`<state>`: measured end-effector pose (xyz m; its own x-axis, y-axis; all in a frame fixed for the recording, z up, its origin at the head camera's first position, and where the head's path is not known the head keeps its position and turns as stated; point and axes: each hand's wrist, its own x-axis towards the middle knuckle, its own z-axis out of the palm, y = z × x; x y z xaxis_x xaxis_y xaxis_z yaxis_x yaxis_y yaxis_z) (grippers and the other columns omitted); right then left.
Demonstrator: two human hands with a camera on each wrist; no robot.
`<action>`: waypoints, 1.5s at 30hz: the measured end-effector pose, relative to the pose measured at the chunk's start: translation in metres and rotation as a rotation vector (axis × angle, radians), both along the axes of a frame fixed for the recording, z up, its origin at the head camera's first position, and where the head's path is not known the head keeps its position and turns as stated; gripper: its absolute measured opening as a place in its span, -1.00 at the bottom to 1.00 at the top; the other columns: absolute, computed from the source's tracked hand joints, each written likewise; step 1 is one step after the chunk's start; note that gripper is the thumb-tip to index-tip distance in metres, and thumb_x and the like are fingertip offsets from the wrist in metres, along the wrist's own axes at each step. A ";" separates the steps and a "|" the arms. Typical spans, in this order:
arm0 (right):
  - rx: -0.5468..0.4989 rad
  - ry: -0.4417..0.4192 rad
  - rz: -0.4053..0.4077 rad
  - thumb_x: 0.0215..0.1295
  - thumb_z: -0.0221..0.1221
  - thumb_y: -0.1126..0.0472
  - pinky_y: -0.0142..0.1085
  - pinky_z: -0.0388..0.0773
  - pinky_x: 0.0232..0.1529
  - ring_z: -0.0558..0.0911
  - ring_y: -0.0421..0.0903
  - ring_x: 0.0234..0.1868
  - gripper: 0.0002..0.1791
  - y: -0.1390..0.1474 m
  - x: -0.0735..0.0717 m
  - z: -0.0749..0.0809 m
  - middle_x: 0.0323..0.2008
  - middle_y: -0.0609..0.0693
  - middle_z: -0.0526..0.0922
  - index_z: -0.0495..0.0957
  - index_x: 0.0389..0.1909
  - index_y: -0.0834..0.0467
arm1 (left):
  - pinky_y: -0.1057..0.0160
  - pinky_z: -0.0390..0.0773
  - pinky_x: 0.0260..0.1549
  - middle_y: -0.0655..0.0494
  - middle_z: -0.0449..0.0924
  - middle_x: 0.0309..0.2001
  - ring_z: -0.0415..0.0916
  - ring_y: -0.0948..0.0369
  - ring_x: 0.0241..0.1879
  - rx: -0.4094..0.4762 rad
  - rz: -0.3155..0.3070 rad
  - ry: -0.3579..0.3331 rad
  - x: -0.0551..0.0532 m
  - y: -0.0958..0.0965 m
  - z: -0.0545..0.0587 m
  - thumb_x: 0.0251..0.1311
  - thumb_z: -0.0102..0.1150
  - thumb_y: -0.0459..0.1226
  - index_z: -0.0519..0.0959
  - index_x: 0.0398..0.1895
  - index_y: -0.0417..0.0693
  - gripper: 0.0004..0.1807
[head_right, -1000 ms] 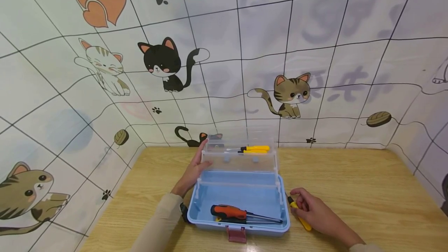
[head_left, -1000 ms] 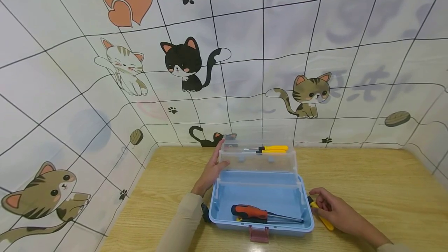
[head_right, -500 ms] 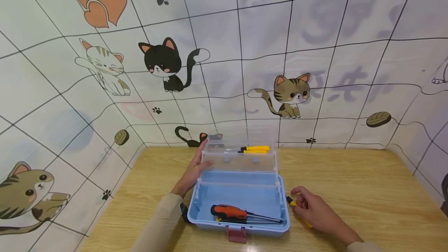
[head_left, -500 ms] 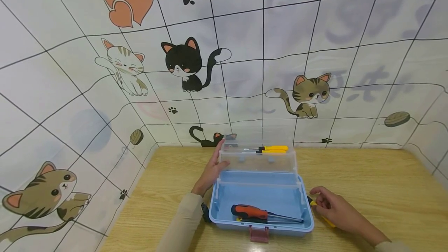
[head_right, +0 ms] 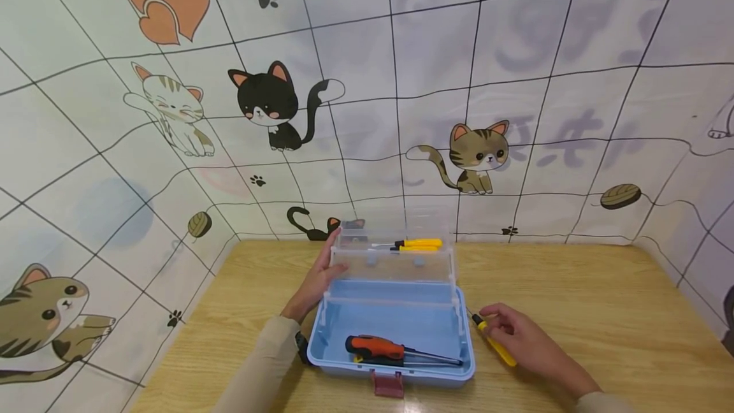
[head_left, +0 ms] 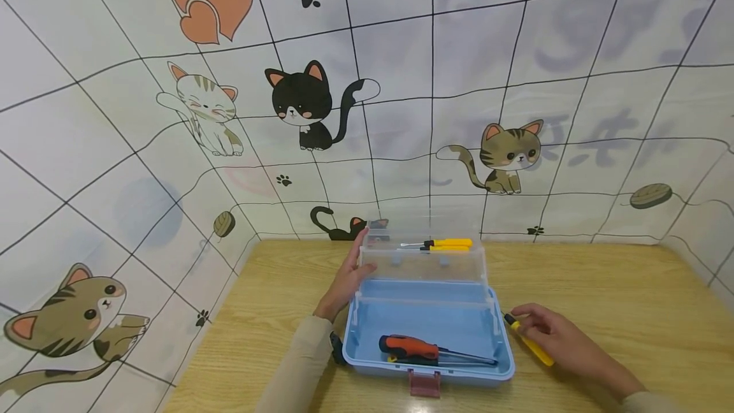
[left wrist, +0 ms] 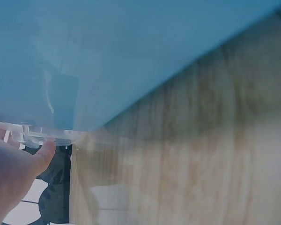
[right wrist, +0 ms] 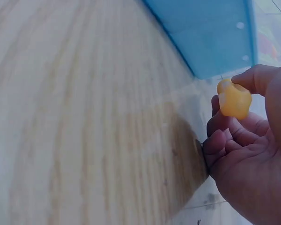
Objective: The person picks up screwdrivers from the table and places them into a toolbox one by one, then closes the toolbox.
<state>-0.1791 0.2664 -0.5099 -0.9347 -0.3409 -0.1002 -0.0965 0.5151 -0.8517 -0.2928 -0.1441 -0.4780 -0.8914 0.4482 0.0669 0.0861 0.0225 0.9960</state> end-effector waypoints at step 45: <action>-0.130 -0.171 -0.295 0.38 -0.05 -0.12 -0.41 0.53 -0.18 0.61 -0.08 -0.13 -0.34 0.023 -0.013 0.021 0.08 0.27 0.43 0.11 0.35 0.17 | -0.12 0.40 0.05 0.01 -0.10 0.44 0.21 -0.07 0.26 -0.003 0.007 -0.012 0.001 -0.001 0.000 0.35 -0.13 -0.37 -0.21 0.46 0.41 -0.22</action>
<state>-0.1925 0.2894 -0.4891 -0.9683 -0.0791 -0.2370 0.1895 0.3857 -0.9029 -0.2913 -0.1449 -0.4777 -0.8952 0.4422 0.0554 0.0744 0.0258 0.9969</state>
